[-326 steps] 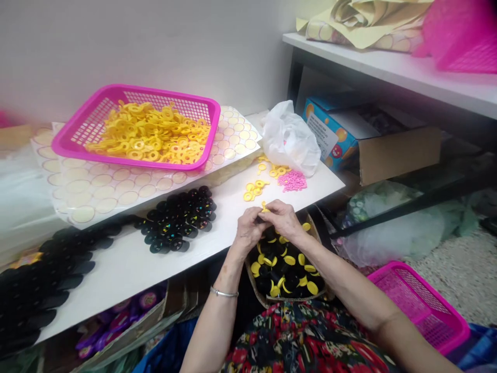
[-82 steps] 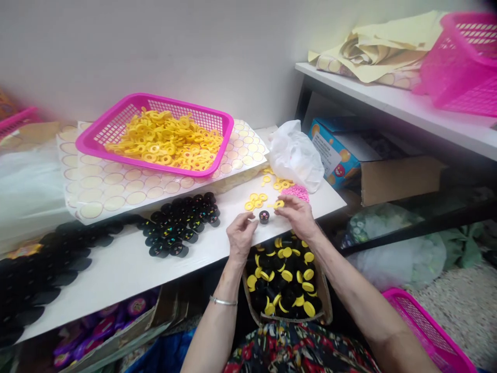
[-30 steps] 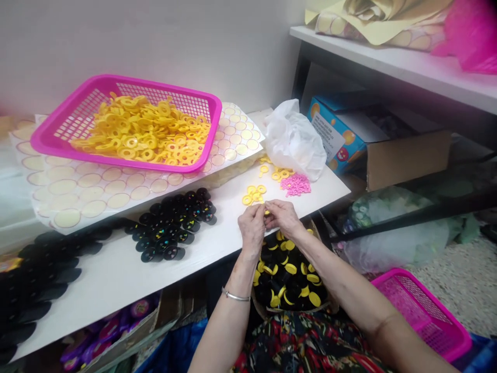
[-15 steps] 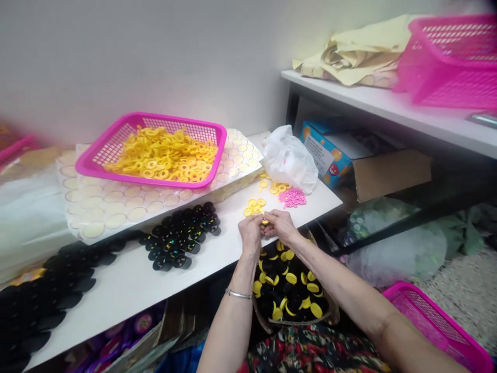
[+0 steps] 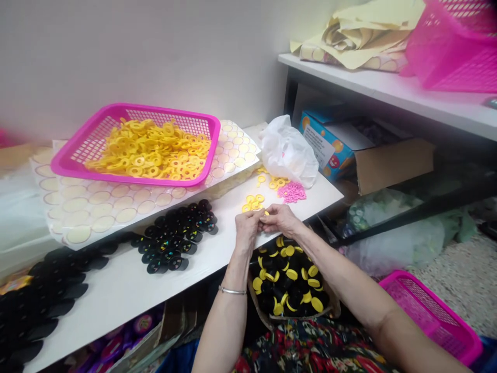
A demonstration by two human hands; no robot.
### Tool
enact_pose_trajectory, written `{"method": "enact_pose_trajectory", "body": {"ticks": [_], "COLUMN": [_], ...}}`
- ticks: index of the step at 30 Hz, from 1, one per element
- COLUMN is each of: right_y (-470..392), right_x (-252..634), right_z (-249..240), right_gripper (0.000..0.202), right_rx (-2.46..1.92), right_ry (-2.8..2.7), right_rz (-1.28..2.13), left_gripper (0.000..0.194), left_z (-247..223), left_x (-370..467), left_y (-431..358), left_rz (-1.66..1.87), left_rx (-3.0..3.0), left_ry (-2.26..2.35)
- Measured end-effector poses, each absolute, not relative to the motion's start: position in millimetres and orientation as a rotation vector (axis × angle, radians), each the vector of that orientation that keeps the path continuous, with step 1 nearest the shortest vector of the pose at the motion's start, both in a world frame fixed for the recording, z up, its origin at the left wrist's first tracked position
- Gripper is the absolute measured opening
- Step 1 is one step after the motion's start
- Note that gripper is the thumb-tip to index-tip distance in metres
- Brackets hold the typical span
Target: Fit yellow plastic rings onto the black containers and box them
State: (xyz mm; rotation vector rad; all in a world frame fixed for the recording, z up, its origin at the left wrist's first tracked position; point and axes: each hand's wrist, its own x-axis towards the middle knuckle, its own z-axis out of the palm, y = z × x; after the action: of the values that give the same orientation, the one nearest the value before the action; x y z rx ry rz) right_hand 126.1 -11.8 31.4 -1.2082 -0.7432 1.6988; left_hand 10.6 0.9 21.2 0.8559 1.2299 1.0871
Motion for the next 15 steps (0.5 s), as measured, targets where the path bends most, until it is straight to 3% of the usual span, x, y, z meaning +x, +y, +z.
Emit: {"method": "enact_pose_trajectory", "body": {"ticks": [11, 15], "right_y": [-7.4, -14.8], "right_x": [124.4, 121.7], "right_z": [36.4, 36.0], "right_gripper": [0.029, 0.032], "right_rx": [-1.268, -1.194], "right_ry": [-0.777, -0.777], "right_rz": [1.726, 1.672], "left_gripper": [0.029, 0.024], "left_z": [13.8, 16.0], "left_x": [13.8, 5.3], "left_y": [2.8, -10.2], "left_rz": [1.087, 1.186], "left_rx": [0.87, 0.892], "left_ry": [1.351, 1.187]}}
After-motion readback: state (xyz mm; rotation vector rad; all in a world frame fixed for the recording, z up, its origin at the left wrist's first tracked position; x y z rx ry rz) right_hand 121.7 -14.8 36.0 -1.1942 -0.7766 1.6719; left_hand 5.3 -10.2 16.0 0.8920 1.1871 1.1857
